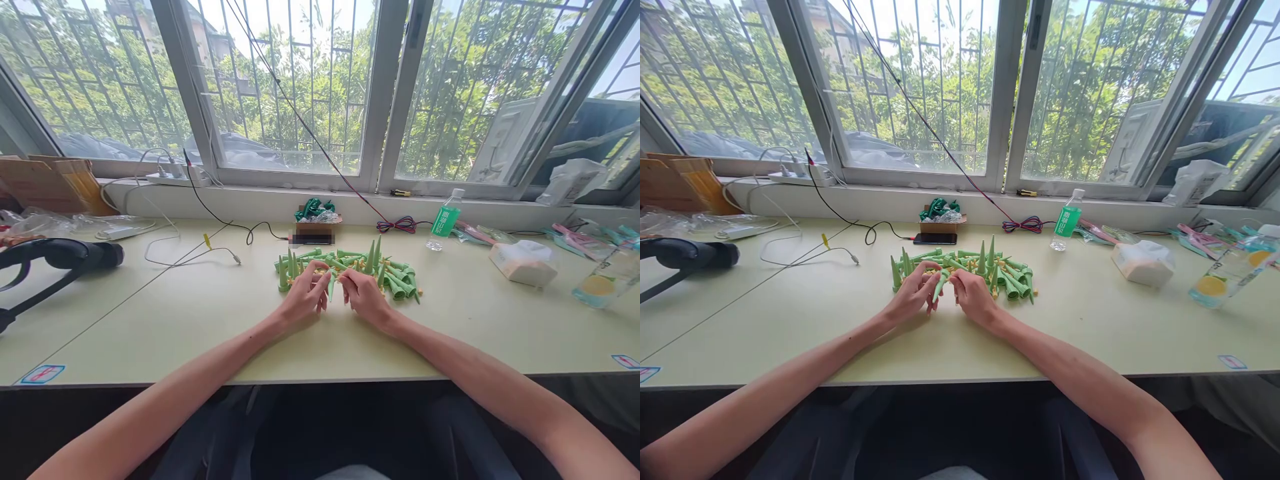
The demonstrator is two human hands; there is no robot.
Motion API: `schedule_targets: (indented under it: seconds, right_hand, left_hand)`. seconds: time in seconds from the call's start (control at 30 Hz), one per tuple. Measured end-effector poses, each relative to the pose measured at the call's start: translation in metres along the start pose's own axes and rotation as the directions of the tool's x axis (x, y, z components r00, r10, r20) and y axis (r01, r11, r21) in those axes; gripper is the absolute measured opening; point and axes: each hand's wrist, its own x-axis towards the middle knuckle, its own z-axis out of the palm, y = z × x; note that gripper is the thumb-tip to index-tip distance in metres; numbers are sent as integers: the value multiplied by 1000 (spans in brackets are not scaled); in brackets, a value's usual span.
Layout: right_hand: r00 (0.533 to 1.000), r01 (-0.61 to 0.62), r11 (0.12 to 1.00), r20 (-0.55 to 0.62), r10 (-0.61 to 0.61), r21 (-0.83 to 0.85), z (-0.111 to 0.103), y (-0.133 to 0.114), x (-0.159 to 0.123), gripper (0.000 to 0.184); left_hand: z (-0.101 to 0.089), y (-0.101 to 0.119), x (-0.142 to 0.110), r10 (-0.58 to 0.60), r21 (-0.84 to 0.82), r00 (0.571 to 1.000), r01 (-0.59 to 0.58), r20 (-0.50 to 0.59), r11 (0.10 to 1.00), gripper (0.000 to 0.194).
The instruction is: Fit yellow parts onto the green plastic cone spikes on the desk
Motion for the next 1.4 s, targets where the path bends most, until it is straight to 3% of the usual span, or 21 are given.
schedule_targets:
  seconds: [0.57,0.8,1.0,1.2,1.3,1.4]
  right_hand:
    - [997,-83,996,-10,82,-33,2,1,-2,36]
    - [995,-90,996,-33,90,-6,1,-2,-1,37]
    - [995,-52,999,-82,51,-6,-1,-5,-1,36]
    - [996,-20,1000,-90,18,-15,-2,-8,-1,37]
    - [996,-3,999,-84,0,-38,-3,-7,0,36]
    - [998,28,998,-47,-30,-50,-3,-7,0,36]
  left_hand:
    - [0,4,-3,111,226,992,-96,-54,969,31]
    - [0,3,-1,146,256,986,-122,-79,959,42]
    - [0,5,0,80,151,987,-59,-140,987,30]
    - [1,5,1,-64,-71,998,63,-11,995,43]
    - [0,6,3,-141,-246,989,147,40,958,52]
    - [-3,8,3,-188,-309,976,213,107,927,61]
